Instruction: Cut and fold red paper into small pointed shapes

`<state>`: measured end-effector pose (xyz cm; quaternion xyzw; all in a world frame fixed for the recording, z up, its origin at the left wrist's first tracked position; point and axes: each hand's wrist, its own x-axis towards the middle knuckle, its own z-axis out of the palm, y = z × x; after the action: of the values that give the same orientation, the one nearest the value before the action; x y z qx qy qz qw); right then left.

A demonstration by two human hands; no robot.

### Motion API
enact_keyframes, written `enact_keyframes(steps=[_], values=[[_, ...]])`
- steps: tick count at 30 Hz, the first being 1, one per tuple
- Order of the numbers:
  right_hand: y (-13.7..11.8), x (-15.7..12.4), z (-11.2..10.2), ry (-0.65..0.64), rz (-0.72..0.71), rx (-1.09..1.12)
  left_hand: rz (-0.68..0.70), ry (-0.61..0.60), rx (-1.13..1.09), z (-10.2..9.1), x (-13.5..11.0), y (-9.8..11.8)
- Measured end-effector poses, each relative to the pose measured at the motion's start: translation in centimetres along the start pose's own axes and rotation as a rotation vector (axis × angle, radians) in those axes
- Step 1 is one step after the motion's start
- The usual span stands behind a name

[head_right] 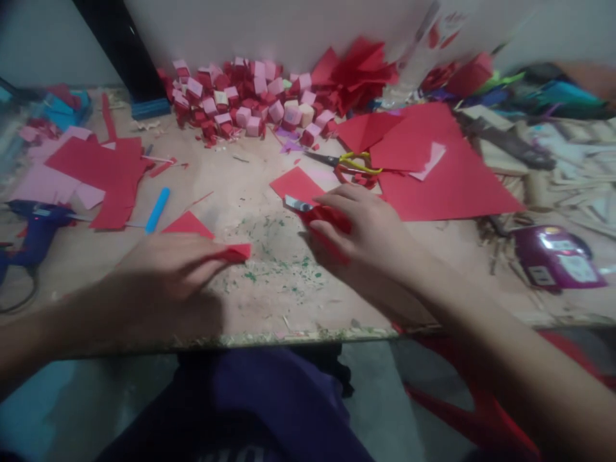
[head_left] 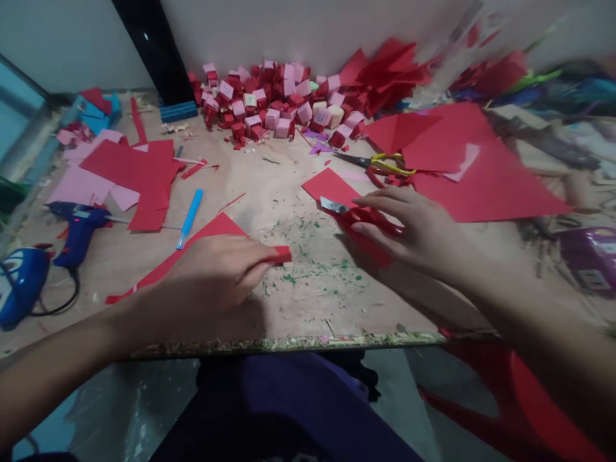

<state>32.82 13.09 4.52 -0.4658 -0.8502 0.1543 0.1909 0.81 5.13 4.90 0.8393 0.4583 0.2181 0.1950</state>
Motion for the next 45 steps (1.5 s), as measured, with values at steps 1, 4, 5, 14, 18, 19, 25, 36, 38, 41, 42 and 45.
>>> enact_keyframes(steps=[1, 4, 5, 14, 18, 19, 25, 36, 38, 41, 42, 45], values=[[-1.1, 0.2, 0.1, 0.013, 0.001, 0.104, -0.112, 0.068, -0.201, -0.1, 0.4, 0.2], [-4.3, 1.5, 1.2, 0.042, 0.11, 0.542, -0.388, 0.259, -0.771, 0.0, 1.9, 0.5], [-5.1, 2.1, 1.9, 0.024, 0.135, 0.725, -0.436, 0.322, -0.919, 0.2, 2.4, 0.4], [-7.1, 8.1, 8.3, 0.013, 0.259, 1.258, -0.527, 0.551, -1.227, 1.7, 3.9, -4.0], [-6.9, 8.4, 9.3, 0.022, 0.238, 1.206, -0.531, 0.511, -1.237, 1.8, 3.6, -4.7], [-6.9, 8.3, 9.4, 0.027, 0.226, 1.193, -0.538, 0.5, -1.231, 1.9, 3.6, -4.8], [-6.9, 7.9, 9.2, 0.057, 0.221, 1.142, -0.557, 0.533, -1.198, 2.5, 3.5, -5.4], [-6.9, 7.7, 9.0, 0.015, 0.263, 1.132, -0.6, 0.632, -1.107, 3.2, 3.5, -5.3], [-6.8, 7.7, 9.0, 0.021, 0.266, 1.13, -0.595, 0.65, -1.111, 3.2, 3.5, -5.3], [-6.6, 7.7, 8.9, 0.0, 0.243, 1.134, -0.571, 0.635, -1.113, 3.2, 3.4, -5.3], [-6.6, 7.7, 8.9, -0.019, 0.228, 1.138, -0.56, 0.632, -1.113, 3.2, 3.4, -5.3], [-6.4, 7.8, 8.8, -0.088, 0.214, 1.152, -0.531, 0.664, -1.103, 3.3, 3.4, -5.5]])
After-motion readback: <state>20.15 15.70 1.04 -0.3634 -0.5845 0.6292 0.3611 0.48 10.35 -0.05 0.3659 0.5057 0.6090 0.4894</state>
